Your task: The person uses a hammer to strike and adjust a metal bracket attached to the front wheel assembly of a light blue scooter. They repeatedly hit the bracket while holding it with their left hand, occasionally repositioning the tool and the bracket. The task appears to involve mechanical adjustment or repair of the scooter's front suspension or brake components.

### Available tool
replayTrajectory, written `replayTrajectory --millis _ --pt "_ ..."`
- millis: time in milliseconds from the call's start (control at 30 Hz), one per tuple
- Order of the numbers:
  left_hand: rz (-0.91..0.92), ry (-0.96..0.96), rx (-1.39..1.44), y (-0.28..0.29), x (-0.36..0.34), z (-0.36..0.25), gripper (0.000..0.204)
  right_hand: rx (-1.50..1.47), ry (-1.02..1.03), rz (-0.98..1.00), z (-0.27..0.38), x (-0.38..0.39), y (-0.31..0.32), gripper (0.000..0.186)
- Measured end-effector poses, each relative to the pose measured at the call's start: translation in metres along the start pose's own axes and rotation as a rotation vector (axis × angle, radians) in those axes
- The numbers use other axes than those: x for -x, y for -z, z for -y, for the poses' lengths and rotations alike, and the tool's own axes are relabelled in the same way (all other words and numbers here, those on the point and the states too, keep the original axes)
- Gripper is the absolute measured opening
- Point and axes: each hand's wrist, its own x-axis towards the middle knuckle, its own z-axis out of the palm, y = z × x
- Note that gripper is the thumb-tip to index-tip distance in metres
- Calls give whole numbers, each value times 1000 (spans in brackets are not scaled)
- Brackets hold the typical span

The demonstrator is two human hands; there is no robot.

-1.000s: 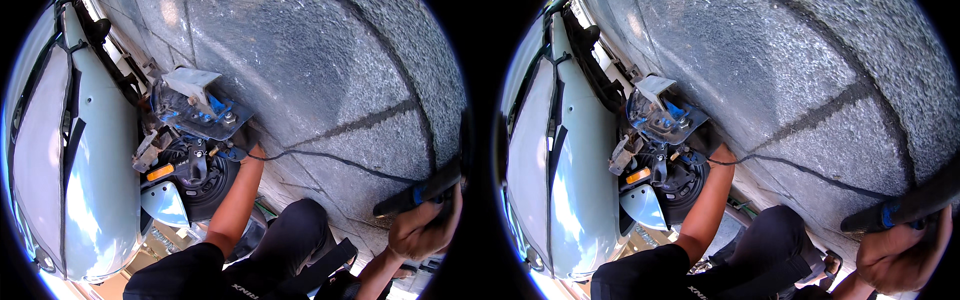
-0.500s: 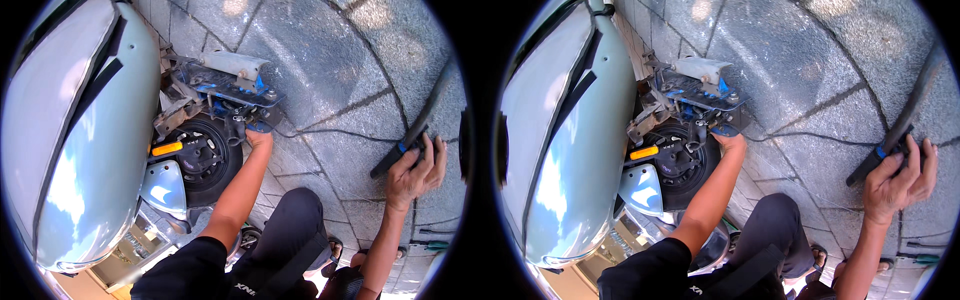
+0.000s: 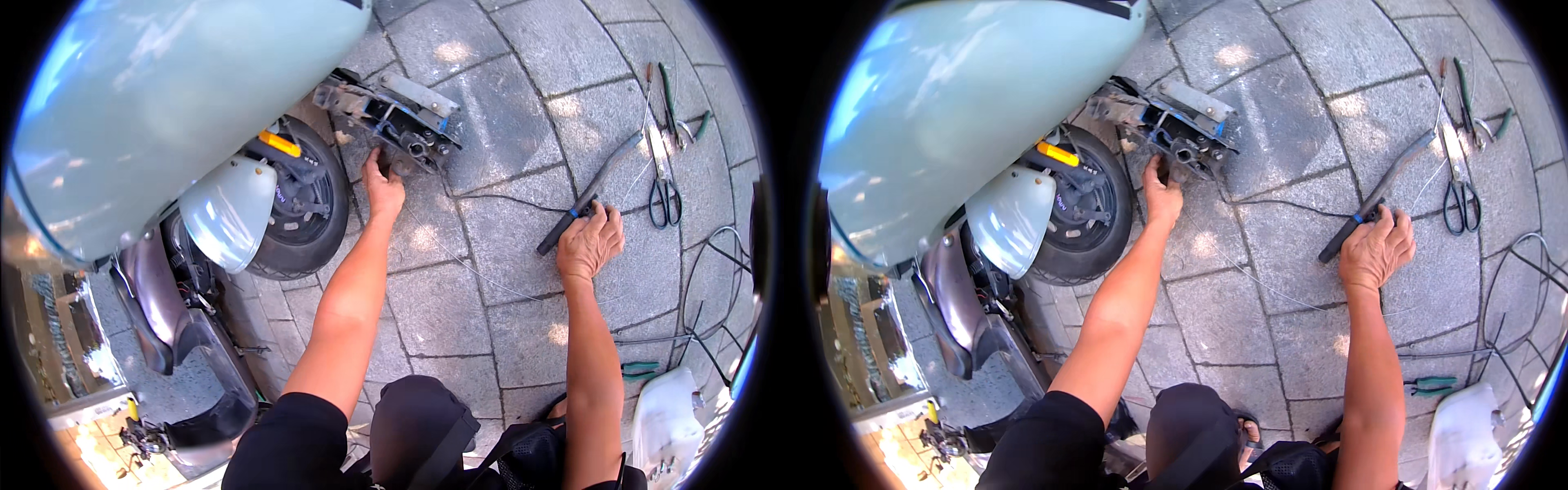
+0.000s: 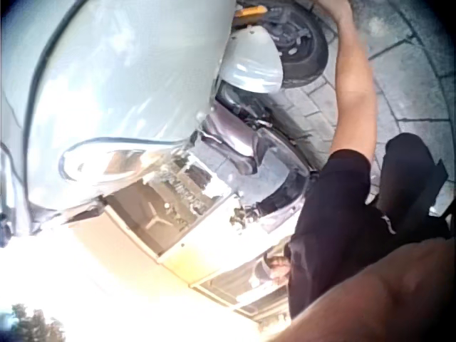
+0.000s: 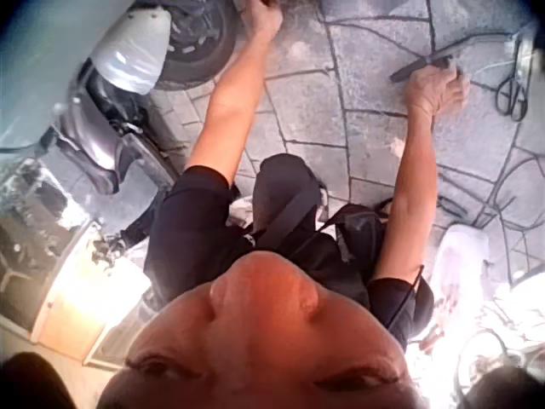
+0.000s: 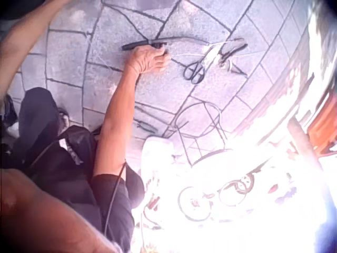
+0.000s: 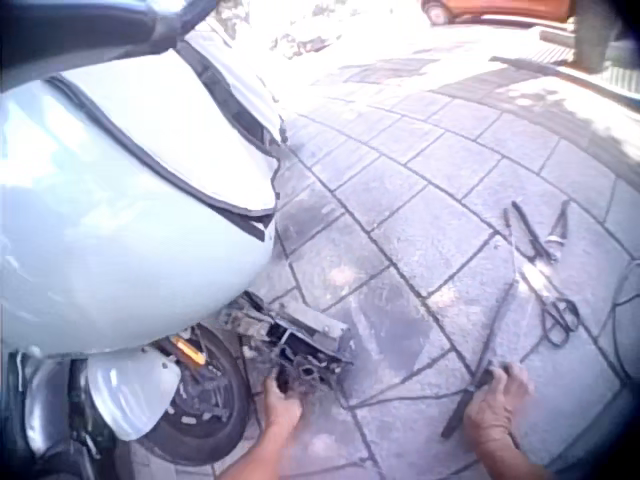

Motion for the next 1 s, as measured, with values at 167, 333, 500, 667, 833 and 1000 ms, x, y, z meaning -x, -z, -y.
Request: replayTrajectory --millis 167,333,500,667,833,1000 --pt "400 64 88 67 141 -34 65 18 -41 2 -13 -2 0 43" --pt "886 16 -537 153 261 -70 110 -55 -62 198 -9 -15 31 53" --pt "969 8 -688 140 277 -58 130 108 -112 517 45 -26 72 69" --pt "993 -12 -678 137 272 -55 133 -79 -406 572 16 -44 34 58" --pt "979 -14 -705 139 270 -49 134 -627 -545 393 -14 -41 61 46" --pt "960 -16 -684 136 275 -47 135 -418 151 396 4 -8 145 48"
